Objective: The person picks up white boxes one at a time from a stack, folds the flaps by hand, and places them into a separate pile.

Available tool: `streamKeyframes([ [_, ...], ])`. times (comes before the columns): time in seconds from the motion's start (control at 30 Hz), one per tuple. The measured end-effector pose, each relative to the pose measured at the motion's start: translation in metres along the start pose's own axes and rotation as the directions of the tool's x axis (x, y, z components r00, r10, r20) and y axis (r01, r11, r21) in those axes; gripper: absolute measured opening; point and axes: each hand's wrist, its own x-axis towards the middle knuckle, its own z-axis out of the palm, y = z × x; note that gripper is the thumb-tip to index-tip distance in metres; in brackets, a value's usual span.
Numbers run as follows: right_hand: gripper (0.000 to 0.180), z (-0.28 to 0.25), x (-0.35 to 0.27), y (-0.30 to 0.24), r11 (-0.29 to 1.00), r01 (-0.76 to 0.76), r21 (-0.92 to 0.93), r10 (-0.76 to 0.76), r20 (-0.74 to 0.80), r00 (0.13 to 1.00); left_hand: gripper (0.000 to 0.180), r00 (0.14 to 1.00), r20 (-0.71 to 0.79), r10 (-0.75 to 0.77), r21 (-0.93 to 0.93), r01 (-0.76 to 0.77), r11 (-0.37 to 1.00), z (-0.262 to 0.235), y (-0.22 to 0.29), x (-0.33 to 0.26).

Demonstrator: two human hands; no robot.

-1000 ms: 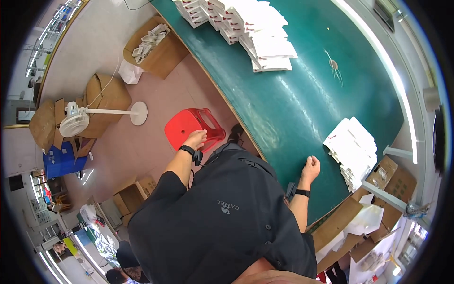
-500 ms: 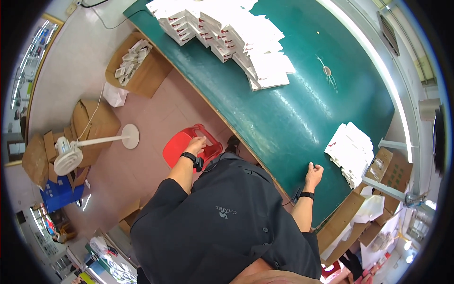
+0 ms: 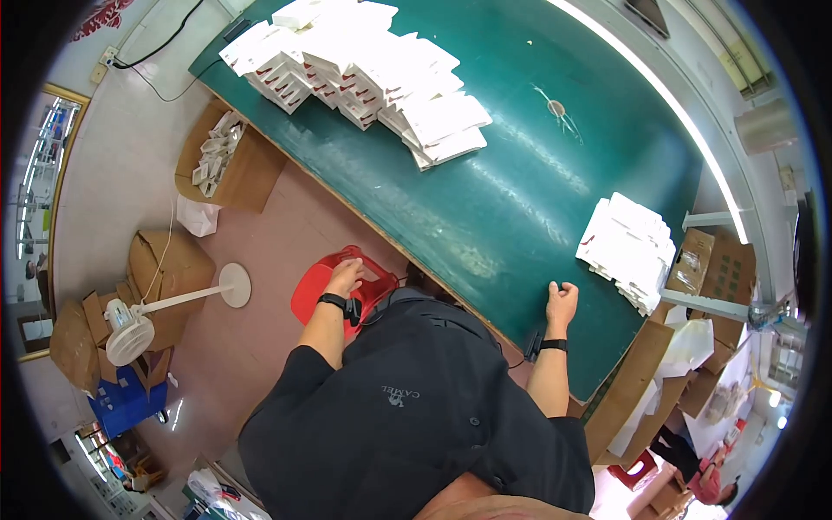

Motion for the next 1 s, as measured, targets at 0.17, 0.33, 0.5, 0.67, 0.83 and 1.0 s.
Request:
streamKeyframes([
  [0.17, 0.037, -0.006, -0.007, -0.003, 0.999, 0.037, 0.035, -0.037, 0.009, 0.999, 0.043, 0.995, -0.022, 0.097, -0.040, -0.097, 0.994, 0.004, 0.011, -0.028],
  [0.33, 0.037, -0.010, -0.011, -0.007, 0.997, 0.063, 0.036, -0.062, -0.012, 0.998, 0.040, 0.985, -0.008, 0.175, -0.067, -0.175, 0.982, 0.006, 0.039, -0.056],
  [0.5, 0.037, -0.008, -0.016, -0.008, 0.997, 0.063, 0.046, -0.061, -0.046, 0.997, 0.039, 0.945, 0.012, 0.327, -0.093, -0.325, 0.941, 0.017, 0.097, -0.068],
  [0.67, 0.038, -0.003, -0.030, -0.029, 0.967, 0.004, 0.256, -0.008, 0.015, 1.000, 0.044, 0.862, 0.153, 0.483, -0.120, -0.469, 0.875, 0.049, 0.169, -0.056],
  [0.83, 0.037, -0.011, -0.049, -0.103, 0.905, 0.049, 0.422, -0.086, 0.069, 0.994, 0.048, 0.777, 0.342, 0.529, -0.114, -0.524, 0.844, 0.074, 0.232, -0.023],
  [1.0, 0.038, -0.017, -0.059, -0.214, 0.905, 0.108, 0.412, -0.135, 0.036, 0.990, 0.048, 0.789, 0.380, 0.482, -0.085, -0.489, 0.868, 0.075, 0.268, 0.013],
])
